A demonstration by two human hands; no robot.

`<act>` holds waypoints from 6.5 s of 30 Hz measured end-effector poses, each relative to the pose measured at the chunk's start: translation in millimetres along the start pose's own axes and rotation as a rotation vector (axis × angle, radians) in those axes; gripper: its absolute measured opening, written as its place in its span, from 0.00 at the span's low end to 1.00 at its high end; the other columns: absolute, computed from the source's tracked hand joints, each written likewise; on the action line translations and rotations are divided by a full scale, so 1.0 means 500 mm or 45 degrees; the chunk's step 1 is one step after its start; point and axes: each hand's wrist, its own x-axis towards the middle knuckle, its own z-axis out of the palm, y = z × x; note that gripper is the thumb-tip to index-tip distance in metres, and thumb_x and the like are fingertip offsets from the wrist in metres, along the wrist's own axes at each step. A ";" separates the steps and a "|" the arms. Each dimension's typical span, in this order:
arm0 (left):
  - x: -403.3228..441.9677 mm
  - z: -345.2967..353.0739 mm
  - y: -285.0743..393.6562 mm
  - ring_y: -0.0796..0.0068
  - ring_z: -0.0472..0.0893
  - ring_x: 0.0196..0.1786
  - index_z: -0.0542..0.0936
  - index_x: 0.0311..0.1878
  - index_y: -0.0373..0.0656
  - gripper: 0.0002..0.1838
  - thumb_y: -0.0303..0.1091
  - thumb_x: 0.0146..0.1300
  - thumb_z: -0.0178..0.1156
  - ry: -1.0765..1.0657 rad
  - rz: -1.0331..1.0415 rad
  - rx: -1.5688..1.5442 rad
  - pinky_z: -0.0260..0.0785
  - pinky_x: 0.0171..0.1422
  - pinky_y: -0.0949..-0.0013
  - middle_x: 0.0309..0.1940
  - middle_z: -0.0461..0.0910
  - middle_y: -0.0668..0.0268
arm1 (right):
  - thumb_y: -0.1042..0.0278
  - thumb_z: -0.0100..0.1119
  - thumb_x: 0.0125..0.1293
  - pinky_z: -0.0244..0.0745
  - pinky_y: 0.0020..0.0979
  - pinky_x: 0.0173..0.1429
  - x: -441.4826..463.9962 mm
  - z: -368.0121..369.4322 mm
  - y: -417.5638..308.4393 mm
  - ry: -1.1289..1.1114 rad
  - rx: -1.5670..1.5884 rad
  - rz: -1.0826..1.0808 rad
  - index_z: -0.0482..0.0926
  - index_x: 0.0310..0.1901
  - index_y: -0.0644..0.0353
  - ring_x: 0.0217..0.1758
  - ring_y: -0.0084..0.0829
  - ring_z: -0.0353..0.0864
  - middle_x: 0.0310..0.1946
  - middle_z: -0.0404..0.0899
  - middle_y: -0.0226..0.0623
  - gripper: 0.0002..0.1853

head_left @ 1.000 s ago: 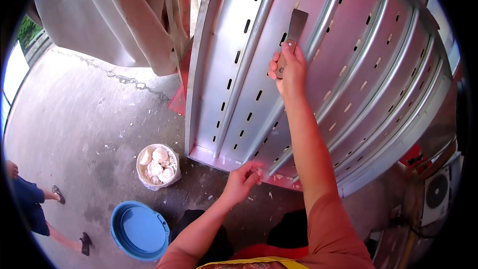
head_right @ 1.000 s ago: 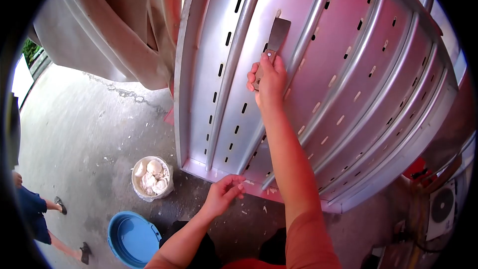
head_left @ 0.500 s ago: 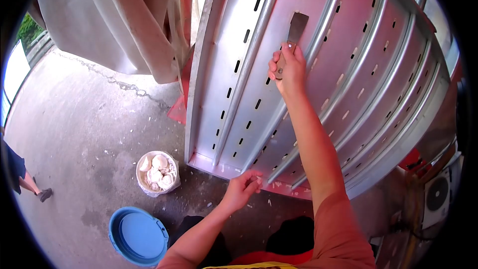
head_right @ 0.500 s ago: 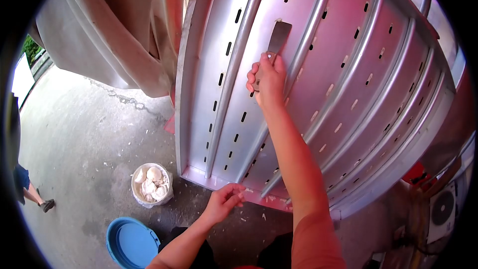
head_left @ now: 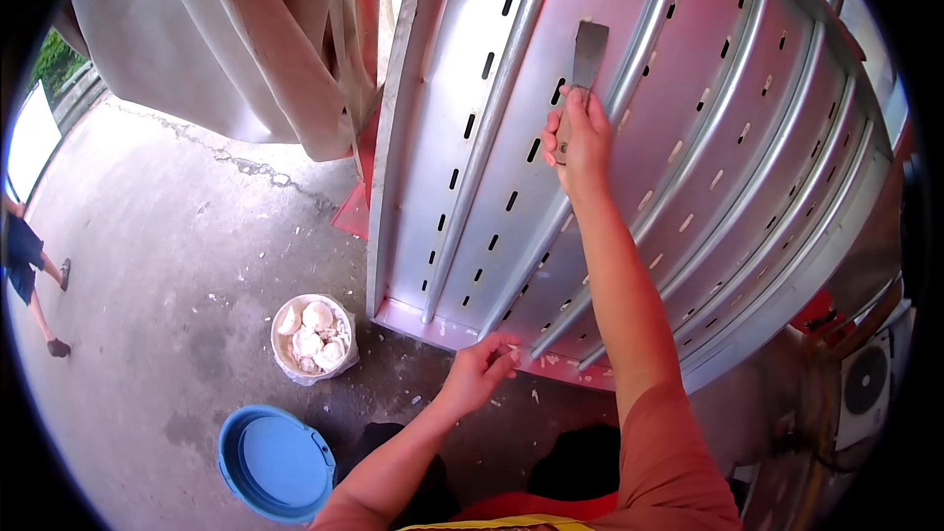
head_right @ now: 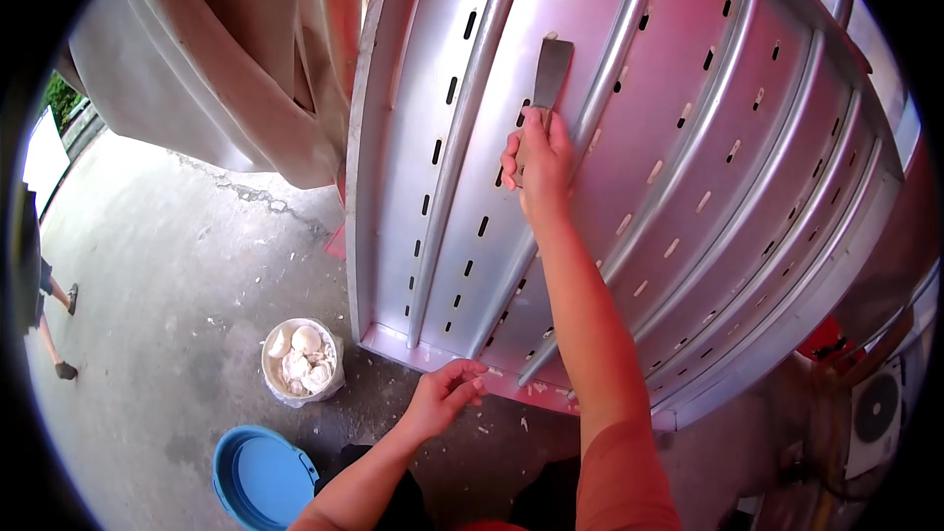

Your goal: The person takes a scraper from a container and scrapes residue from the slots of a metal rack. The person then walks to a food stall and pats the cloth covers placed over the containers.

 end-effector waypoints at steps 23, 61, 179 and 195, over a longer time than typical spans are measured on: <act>0.007 0.015 -0.002 0.79 0.78 0.29 0.76 0.50 0.38 0.12 0.31 0.66 0.57 -0.016 0.018 0.217 0.70 0.36 0.73 0.26 0.79 0.65 | 0.56 0.48 0.72 0.56 0.23 0.15 -0.037 -0.038 0.001 -0.135 -0.571 0.027 0.70 0.38 0.57 0.14 0.18 0.64 0.17 0.67 0.28 0.12; 0.024 0.021 -0.011 0.76 0.80 0.30 0.76 0.49 0.37 0.12 0.31 0.65 0.58 -0.092 0.111 0.495 0.72 0.37 0.71 0.28 0.80 0.63 | 0.68 0.47 0.71 0.57 0.24 0.16 -0.015 0.002 -0.039 0.132 -0.371 -0.102 0.67 0.43 0.59 0.18 0.21 0.66 0.25 0.68 0.32 0.05; -0.005 0.076 0.008 0.52 0.80 0.37 0.76 0.48 0.40 0.14 0.36 0.63 0.60 -0.240 0.256 0.866 0.72 0.41 0.59 0.32 0.80 0.54 | 0.54 0.45 0.73 0.57 0.28 0.16 -0.074 -0.157 -0.043 0.174 0.015 0.248 0.66 0.39 0.57 0.16 0.26 0.67 0.20 0.68 0.33 0.14; -0.002 0.073 0.005 0.50 0.80 0.38 0.76 0.47 0.39 0.15 0.39 0.64 0.59 -0.276 0.261 0.909 0.72 0.41 0.57 0.33 0.80 0.53 | 0.53 0.45 0.73 0.57 0.27 0.18 -0.011 -0.146 -0.108 0.106 0.017 0.218 0.66 0.40 0.59 0.18 0.26 0.66 0.21 0.68 0.34 0.15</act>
